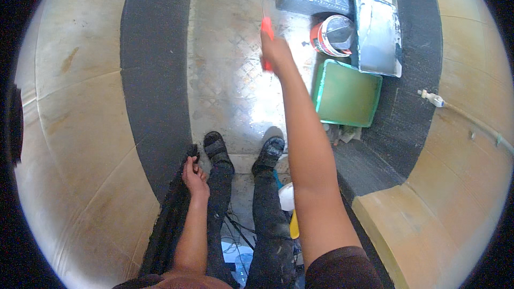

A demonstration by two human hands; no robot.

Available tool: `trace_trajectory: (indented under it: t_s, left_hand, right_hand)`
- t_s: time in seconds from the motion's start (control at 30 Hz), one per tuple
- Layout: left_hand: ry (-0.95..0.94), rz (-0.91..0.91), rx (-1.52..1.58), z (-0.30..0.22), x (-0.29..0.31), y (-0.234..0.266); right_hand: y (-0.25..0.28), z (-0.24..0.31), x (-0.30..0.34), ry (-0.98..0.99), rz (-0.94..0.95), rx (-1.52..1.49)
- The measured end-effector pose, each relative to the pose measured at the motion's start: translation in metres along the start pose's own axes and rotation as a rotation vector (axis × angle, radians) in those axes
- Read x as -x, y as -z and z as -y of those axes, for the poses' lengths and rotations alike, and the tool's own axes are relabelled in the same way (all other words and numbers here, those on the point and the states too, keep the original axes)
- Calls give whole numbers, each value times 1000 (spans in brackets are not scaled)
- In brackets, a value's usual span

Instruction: The person washes their hands and forearms in a green tray of water, then uses a paint roller to scrub a small area of the tiled floor.

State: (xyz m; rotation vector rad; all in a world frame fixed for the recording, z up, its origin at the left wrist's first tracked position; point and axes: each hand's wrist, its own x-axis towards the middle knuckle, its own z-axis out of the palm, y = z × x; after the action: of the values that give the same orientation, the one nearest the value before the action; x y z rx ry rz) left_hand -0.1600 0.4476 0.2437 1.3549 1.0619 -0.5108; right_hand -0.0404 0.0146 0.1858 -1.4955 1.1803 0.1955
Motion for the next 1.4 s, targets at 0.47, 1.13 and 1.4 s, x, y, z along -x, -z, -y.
trace_trajectory:
  t_s: [0.47, 1.13, 1.4]
  left_hand:
    - [22, -9, -39, 1, 4, -3]
    - [-4, 15, -62, 4, 4, -8]
    - [-9, -32, -28, 0, 0, 15]
  right_hand:
    - [76, -255, 491, -448, -100, 495]
    - [-71, -70, 51, -259, -42, 51]
    - [-108, -120, 210, -137, -51, 308]
